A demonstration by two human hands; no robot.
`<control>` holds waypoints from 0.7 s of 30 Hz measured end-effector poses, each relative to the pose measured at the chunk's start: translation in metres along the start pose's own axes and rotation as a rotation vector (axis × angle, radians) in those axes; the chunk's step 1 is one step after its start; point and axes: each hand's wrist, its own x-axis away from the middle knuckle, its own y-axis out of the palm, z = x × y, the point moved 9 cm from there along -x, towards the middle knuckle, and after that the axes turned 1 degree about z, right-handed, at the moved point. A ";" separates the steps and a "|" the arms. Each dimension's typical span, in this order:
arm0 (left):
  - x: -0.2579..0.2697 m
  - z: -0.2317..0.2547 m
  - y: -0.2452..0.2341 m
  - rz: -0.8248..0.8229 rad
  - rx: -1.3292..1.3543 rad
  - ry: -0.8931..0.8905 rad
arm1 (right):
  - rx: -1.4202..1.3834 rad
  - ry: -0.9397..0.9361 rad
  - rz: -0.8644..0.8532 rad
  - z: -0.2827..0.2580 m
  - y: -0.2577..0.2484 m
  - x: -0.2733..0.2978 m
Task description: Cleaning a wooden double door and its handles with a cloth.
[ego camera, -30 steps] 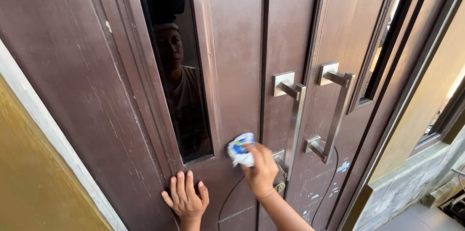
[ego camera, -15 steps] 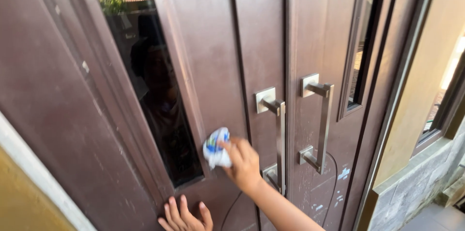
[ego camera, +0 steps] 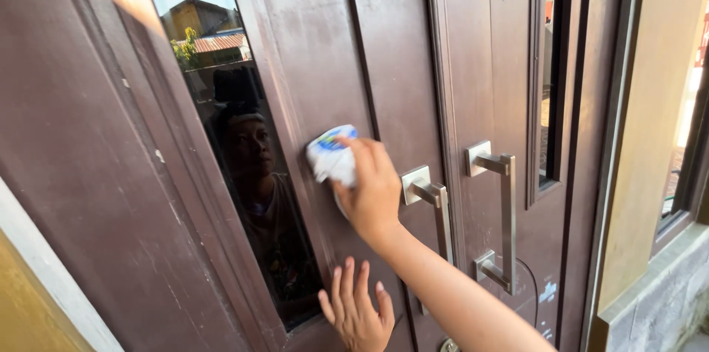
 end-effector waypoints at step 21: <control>-0.166 0.052 0.048 -0.126 0.012 -0.013 | 0.074 -0.633 -0.358 0.072 -0.028 -0.099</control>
